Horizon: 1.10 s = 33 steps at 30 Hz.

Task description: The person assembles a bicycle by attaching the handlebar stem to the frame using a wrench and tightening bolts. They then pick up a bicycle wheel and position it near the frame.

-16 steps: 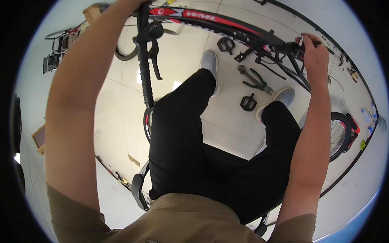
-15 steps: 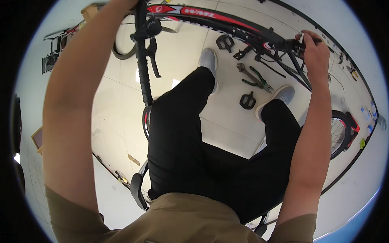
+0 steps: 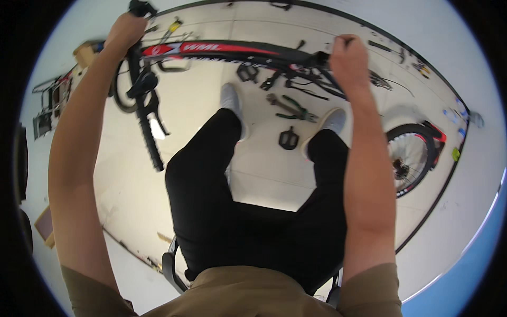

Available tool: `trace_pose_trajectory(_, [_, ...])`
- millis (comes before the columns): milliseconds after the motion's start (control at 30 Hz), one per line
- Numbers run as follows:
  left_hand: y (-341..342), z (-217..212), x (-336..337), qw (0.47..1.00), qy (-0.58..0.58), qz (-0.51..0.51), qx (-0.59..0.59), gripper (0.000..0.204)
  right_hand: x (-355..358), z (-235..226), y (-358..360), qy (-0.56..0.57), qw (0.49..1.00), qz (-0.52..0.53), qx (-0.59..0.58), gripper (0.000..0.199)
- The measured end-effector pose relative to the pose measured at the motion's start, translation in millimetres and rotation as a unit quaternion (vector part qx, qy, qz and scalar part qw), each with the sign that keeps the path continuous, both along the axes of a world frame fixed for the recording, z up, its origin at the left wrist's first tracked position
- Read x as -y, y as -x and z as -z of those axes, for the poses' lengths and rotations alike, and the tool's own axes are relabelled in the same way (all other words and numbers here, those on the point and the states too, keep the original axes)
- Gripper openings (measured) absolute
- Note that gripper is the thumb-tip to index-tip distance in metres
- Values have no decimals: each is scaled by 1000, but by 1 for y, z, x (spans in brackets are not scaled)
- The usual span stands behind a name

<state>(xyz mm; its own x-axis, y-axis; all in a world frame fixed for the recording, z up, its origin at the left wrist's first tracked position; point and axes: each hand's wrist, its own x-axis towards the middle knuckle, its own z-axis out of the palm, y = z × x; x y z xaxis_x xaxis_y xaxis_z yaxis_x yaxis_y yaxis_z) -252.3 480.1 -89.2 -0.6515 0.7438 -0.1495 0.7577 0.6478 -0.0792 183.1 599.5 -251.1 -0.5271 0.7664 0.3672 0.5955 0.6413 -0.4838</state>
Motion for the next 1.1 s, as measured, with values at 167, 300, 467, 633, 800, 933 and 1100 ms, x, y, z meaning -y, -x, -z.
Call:
trace_pose_trajectory(167, [5, 8, -7, 995, 33, -95, 13, 44, 20, -20, 32, 299, 927, 126, -191, 21])
trace_pose_trajectory(300, [8, 11, -8, 995, 28, -95, 16, 45, 25, -22, 39, 200, 969, 117, -92, 17])
trace_pose_trajectory(467, [-3, 5, -10, 996, 21, -85, -13, 45, 27, -31, 41, 277, 948, 132, -89, 23])
trace_pose_trajectory(633, [4, 12, -3, 997, 2, -66, -43, 45, 21, -40, 22, 580, 721, 42, -377, 49])
trace_pose_trajectory(800, [-5, 8, -3, 996, 7, -84, -43, 45, 16, -44, -1, 651, 595, -25, -470, 42])
trace_pose_trajectory(933, [-5, 10, -6, 995, 13, -96, -33, 45, 16, -42, -1, 634, 642, -18, -431, 41])
trace_pose_trajectory(1100, [0, 11, -4, 995, 17, -90, -48, 46, 14, -40, -10, 670, 582, -73, -454, 39])
